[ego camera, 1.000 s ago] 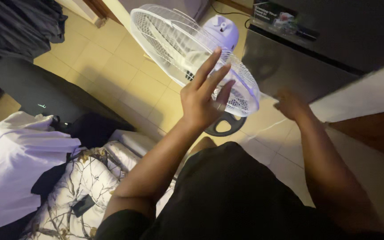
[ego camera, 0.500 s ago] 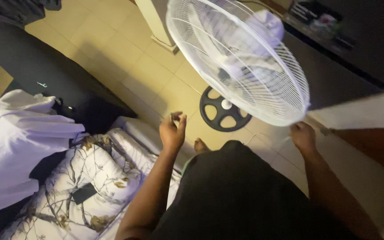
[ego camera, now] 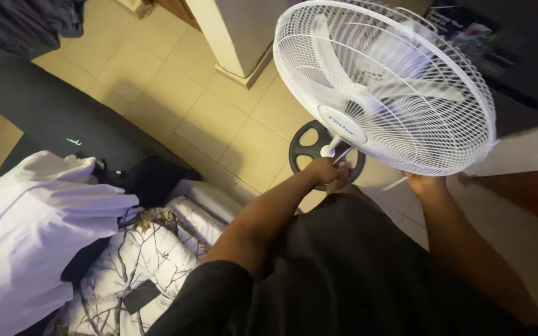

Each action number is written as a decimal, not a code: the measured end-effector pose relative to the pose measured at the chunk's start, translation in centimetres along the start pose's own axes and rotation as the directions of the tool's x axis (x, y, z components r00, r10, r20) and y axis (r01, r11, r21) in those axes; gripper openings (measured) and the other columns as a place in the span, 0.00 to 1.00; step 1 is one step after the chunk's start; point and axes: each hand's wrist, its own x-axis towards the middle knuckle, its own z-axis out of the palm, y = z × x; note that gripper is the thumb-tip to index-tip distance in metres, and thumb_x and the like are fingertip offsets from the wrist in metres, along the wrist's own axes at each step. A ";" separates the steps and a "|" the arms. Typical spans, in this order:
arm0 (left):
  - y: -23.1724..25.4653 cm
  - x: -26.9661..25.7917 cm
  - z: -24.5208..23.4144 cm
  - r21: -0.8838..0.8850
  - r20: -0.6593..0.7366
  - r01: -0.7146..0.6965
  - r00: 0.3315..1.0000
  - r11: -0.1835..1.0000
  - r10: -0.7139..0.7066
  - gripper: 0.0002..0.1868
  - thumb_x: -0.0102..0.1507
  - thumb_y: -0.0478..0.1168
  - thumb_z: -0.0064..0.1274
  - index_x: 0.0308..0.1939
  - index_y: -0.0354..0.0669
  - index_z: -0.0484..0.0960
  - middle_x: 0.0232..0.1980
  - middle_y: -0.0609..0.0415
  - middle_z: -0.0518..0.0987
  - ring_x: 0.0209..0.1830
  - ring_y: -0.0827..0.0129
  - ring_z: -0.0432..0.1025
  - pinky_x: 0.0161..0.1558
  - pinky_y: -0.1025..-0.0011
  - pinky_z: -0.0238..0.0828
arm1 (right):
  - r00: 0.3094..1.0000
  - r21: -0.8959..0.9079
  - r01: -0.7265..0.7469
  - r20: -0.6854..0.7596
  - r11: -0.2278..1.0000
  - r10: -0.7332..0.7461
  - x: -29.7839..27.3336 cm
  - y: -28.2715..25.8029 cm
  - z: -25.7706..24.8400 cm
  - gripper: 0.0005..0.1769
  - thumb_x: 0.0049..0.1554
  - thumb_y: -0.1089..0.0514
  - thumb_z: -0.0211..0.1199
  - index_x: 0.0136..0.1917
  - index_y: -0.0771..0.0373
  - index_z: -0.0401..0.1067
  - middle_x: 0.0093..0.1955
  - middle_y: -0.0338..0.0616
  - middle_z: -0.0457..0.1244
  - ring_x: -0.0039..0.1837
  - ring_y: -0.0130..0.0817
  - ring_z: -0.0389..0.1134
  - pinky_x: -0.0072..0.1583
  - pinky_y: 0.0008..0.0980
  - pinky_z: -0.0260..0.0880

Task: The person assembles a white pedestal fan by attaching the front grille and securing it with a screw. They use a screwdriver to tighten the central screw and then plug the fan into a wall socket to test it.

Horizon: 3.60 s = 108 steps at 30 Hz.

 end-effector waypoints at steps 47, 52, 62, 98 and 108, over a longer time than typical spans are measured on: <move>-4.7 -3.1 -17.1 -0.109 -0.495 0.030 0.865 0.994 -0.081 0.24 0.61 0.56 0.59 0.52 0.45 0.84 0.39 0.41 0.85 0.40 0.50 0.80 0.44 0.55 0.76 | 0.906 0.508 -0.040 0.381 0.860 -0.183 15.6 -15.1 29.0 0.01 0.59 0.59 0.58 0.46 0.54 0.70 0.36 0.40 0.64 0.34 0.32 0.62 0.38 0.33 0.61; 2.8 6.0 -15.1 -0.106 -0.454 -0.134 0.888 0.985 0.072 0.33 0.64 0.56 0.53 0.67 0.41 0.70 0.43 0.36 0.83 0.45 0.44 0.78 0.47 0.52 0.74 | 0.852 0.489 -0.217 0.517 0.845 -0.081 15.4 -15.1 27.9 0.04 0.60 0.60 0.56 0.48 0.62 0.67 0.36 0.45 0.63 0.35 0.37 0.62 0.41 0.35 0.64; 10.3 10.6 -14.3 -0.282 -0.376 -0.112 0.927 0.953 -0.002 0.21 0.68 0.52 0.48 0.40 0.40 0.90 0.36 0.47 0.85 0.38 0.56 0.80 0.44 0.60 0.75 | 0.622 0.407 0.043 0.703 0.912 -0.343 7.9 -14.3 19.0 0.24 0.67 0.40 0.49 0.70 0.53 0.64 0.55 0.53 0.66 0.54 0.41 0.67 0.55 0.41 0.63; -5.9 14.5 -17.2 -0.836 -0.370 0.164 0.539 0.525 -0.757 0.18 0.67 0.45 0.47 0.35 0.32 0.83 0.29 0.42 0.81 0.26 0.53 0.77 0.30 0.58 0.71 | 0.958 -0.958 -0.283 -0.280 0.042 0.056 2.2 -6.0 -12.7 0.26 0.65 0.42 0.54 0.68 0.59 0.73 0.71 0.52 0.65 0.69 0.55 0.67 0.64 0.59 0.68; -10.7 15.4 -20.5 -0.672 -0.460 0.334 0.511 0.660 -0.726 0.15 0.63 0.41 0.50 0.25 0.35 0.79 0.24 0.46 0.78 0.23 0.57 0.74 0.26 0.58 0.68 | 0.945 -0.879 -0.226 -0.302 0.419 -0.123 4.7 -5.4 -17.3 0.20 0.70 0.49 0.49 0.61 0.65 0.74 0.56 0.57 0.69 0.55 0.54 0.71 0.56 0.52 0.73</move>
